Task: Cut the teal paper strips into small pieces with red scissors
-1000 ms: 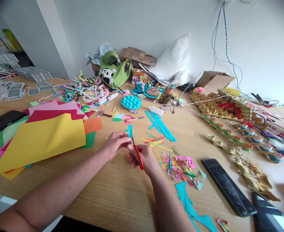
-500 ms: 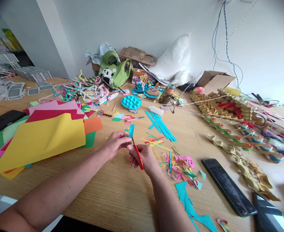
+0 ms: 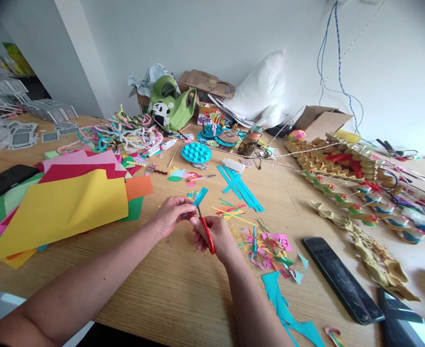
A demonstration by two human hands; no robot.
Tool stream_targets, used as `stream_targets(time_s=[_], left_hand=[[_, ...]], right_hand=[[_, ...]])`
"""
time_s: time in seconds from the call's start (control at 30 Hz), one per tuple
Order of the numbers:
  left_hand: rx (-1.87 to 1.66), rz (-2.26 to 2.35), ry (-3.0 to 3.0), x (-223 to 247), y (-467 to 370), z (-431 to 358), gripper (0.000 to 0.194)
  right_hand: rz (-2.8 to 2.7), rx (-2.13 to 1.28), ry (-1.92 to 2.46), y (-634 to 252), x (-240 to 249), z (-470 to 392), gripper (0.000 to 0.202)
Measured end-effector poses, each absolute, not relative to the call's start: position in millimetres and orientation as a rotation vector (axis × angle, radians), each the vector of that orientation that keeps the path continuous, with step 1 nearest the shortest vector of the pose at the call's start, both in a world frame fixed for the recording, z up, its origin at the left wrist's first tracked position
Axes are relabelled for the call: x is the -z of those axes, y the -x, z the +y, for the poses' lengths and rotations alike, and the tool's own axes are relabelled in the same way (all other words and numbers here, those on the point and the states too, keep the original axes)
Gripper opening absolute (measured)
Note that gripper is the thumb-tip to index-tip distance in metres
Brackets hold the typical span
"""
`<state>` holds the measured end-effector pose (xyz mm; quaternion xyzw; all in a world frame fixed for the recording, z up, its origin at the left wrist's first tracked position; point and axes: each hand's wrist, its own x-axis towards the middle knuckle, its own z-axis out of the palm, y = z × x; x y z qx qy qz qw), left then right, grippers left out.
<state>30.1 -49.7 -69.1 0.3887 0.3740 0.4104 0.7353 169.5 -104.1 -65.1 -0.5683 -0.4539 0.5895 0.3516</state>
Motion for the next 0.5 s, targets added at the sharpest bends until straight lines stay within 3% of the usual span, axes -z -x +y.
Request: stream_targets(time_s=[0.5], left_hand=[[-0.870,0.801,-0.838,69.2,-26.0,-44.9,0.016]], right_hand=[[-1.221,-1.541,1.491,-169.8,61.8,-105.3,0.048]])
